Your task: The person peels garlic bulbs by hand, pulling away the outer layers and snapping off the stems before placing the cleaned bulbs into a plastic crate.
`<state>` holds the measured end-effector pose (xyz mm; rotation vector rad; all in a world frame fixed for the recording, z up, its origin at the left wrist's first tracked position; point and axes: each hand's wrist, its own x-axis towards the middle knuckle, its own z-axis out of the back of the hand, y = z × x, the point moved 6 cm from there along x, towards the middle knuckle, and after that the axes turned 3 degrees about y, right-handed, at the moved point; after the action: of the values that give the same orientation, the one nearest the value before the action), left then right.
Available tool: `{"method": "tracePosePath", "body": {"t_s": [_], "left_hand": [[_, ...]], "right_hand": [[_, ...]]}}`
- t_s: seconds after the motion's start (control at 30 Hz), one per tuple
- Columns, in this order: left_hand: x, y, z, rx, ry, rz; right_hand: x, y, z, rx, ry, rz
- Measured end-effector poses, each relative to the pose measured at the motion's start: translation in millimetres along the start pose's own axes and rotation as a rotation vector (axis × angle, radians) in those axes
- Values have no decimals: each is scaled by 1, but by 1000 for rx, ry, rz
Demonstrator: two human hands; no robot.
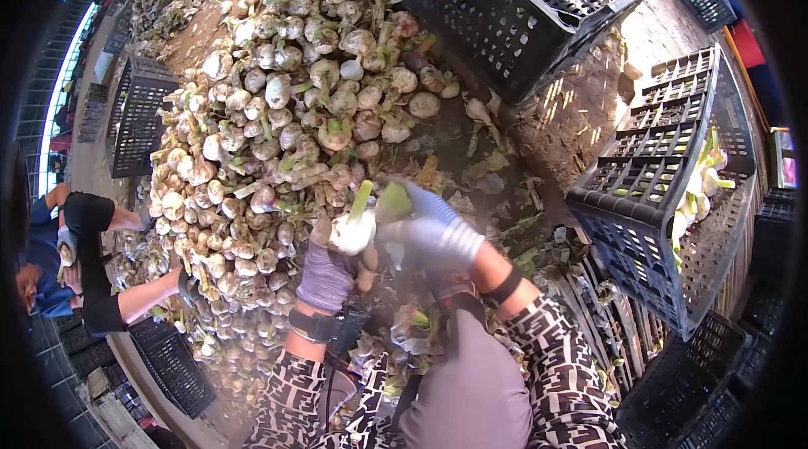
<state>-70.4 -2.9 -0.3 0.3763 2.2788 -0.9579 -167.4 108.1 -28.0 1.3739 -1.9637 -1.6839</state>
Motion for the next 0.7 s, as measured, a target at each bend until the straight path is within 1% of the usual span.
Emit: {"method": "tracePosePath", "body": {"t_s": [0.03,0.1,0.13,0.2,0.23,0.27,0.33,0.37,0.4,0.47,0.5,0.53,0.6,0.63,0.67,0.7], "left_hand": [[2,0,-3,0,14,-61],[10,2,1,15,74,-168],[13,6,1,10,75,-165],[16,4,-1,377,-93,-318],[15,5,-8,336,-74,-347],[17,4,-10,333,-74,-345],[21,-6,-6,-99,-58,-454],[19,-6,7,-154,-150,-435],[19,-9,14,-156,-153,-436],[17,-24,15,-129,-79,-502],[10,-28,9,-119,32,-473],[2,-34,-3,-121,37,-469],[-11,-35,-27,-75,160,-386],[-18,-25,-17,-68,137,-421],[-18,-32,-15,202,326,-515],[-20,-22,0,332,213,-392]], "right_hand": [[-4,0,6,0,3,-1],[-14,11,32,-270,-272,104],[-18,20,29,-272,-274,99],[-21,24,5,154,-18,-71],[-19,20,-1,225,-19,-62],[-18,16,-1,224,-20,-65],[-13,5,1,393,-78,-93],[-11,-6,2,423,-102,-135],[-3,-28,8,421,-99,-138],[6,-10,16,-331,-184,330],[1,-25,25,-115,-232,217],[2,-20,23,-116,-238,215],[6,-41,30,755,-447,-102],[8,-47,35,773,-514,-135],[8,-49,40,774,-517,-130],[7,-52,43,739,-497,-145]]}}
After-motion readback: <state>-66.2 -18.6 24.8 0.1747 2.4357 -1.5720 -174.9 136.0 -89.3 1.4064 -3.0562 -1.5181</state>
